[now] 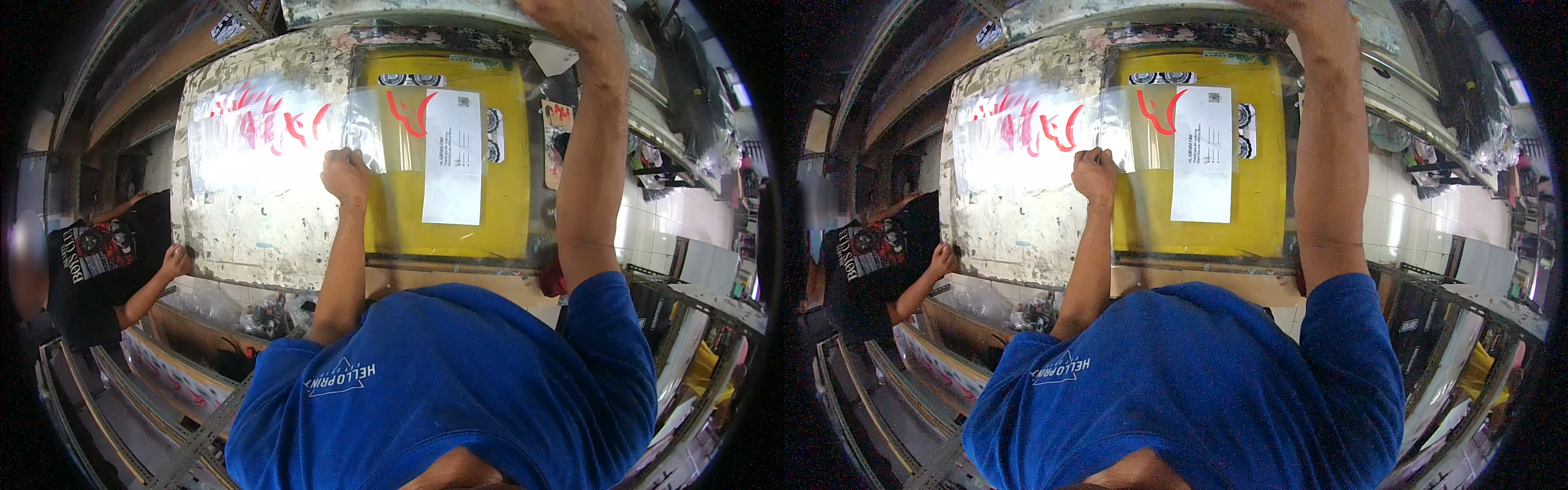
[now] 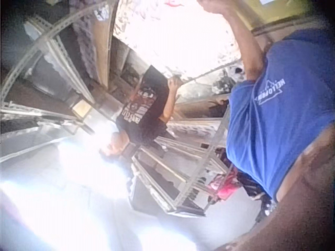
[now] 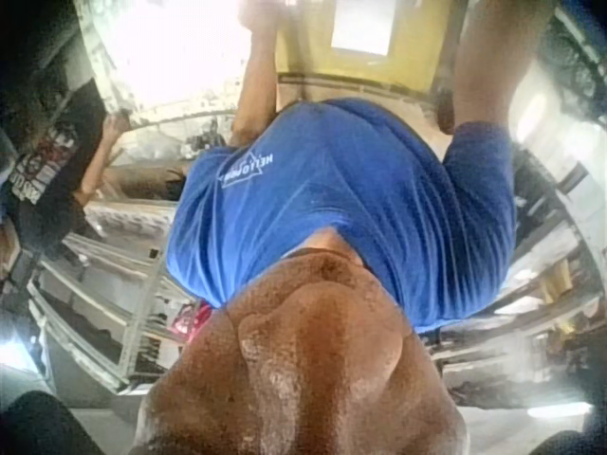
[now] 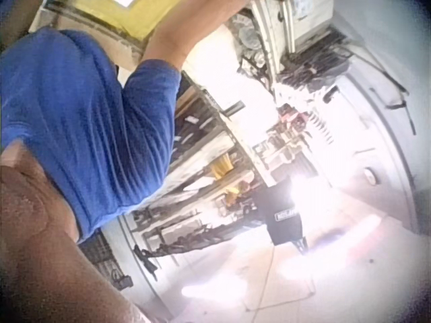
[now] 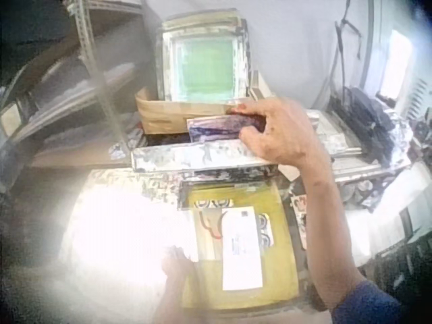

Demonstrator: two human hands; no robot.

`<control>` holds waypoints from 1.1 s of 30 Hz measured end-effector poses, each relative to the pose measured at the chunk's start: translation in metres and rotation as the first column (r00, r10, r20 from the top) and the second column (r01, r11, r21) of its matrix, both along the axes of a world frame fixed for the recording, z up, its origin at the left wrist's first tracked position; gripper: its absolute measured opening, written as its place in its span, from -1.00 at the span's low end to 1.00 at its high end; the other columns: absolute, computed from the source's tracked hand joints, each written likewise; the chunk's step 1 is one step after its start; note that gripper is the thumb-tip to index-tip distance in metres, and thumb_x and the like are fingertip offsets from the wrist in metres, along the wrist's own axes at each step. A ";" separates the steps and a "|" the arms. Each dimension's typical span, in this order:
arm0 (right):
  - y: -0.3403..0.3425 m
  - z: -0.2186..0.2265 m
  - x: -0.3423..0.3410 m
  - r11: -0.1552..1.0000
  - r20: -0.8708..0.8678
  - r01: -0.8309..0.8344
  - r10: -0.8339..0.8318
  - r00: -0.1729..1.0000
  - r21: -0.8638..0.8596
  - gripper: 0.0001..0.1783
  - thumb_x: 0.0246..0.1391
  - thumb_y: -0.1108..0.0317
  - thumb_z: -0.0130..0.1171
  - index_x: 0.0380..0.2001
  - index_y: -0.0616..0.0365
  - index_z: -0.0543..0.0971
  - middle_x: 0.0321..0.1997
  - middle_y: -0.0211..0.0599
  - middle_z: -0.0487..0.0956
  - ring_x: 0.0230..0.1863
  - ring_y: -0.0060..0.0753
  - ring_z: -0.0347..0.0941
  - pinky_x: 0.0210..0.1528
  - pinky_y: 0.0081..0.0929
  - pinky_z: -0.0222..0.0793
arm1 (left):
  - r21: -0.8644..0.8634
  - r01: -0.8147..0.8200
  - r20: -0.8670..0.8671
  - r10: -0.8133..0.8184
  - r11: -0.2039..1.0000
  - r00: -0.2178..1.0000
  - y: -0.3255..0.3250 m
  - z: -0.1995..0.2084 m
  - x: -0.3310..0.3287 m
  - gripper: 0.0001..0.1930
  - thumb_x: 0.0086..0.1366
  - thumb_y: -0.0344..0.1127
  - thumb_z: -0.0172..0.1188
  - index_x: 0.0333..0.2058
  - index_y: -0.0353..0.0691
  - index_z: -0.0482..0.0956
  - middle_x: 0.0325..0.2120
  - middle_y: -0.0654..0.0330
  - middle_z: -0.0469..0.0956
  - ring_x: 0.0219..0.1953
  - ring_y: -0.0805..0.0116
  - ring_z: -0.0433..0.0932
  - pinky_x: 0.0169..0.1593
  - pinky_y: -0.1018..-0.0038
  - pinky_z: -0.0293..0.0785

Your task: The person performs screen printing by placing sheets on a workspace, lowering a mesh frame, and applying red ink with a squeegee. They lift the frame after each print and move the completed sheet to an assistant.

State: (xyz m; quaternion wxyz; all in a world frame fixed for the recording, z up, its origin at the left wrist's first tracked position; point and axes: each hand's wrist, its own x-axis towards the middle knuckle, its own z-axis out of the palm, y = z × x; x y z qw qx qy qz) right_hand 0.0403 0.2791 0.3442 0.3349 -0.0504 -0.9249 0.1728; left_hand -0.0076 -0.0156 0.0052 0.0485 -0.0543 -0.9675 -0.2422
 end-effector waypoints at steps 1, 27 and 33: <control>-0.001 0.002 -0.002 1.000 0.038 0.023 -0.023 0.999 -0.020 -0.50 -0.18 0.25 0.13 -0.12 0.21 0.69 -0.30 0.12 0.67 -0.34 -0.03 0.62 -0.22 -0.29 0.50 | 0.041 -0.014 0.051 0.012 0.999 0.999 0.000 -0.001 -0.003 -0.84 0.10 -0.19 0.35 -0.38 -0.08 0.69 -0.28 0.16 0.60 -0.16 0.07 0.55 -0.17 0.14 0.46; 0.005 0.006 -0.010 0.995 0.009 -0.100 0.100 0.995 -0.013 -0.56 -0.10 0.34 0.07 -0.12 0.25 0.68 -0.29 -0.03 0.71 -0.31 -0.18 0.59 -0.14 -0.39 0.50 | 0.415 -0.222 -0.099 0.287 0.882 0.953 -0.108 0.025 -0.061 -0.78 0.16 -0.33 0.38 -0.38 -0.43 0.69 -0.56 0.07 0.64 -0.53 0.37 0.50 -0.36 0.40 0.45; -0.006 0.011 -0.003 0.987 0.075 -0.132 0.139 0.987 -0.092 -0.56 -0.09 0.34 0.08 -0.12 0.25 0.68 -0.25 -0.04 0.71 -0.29 -0.18 0.59 -0.11 -0.38 0.50 | 0.161 -0.575 -0.054 0.589 0.802 0.807 -0.189 0.067 -0.070 -0.75 0.18 -0.23 0.35 -0.22 -0.24 0.69 -0.41 0.03 0.68 -0.37 0.12 0.63 -0.21 0.23 0.51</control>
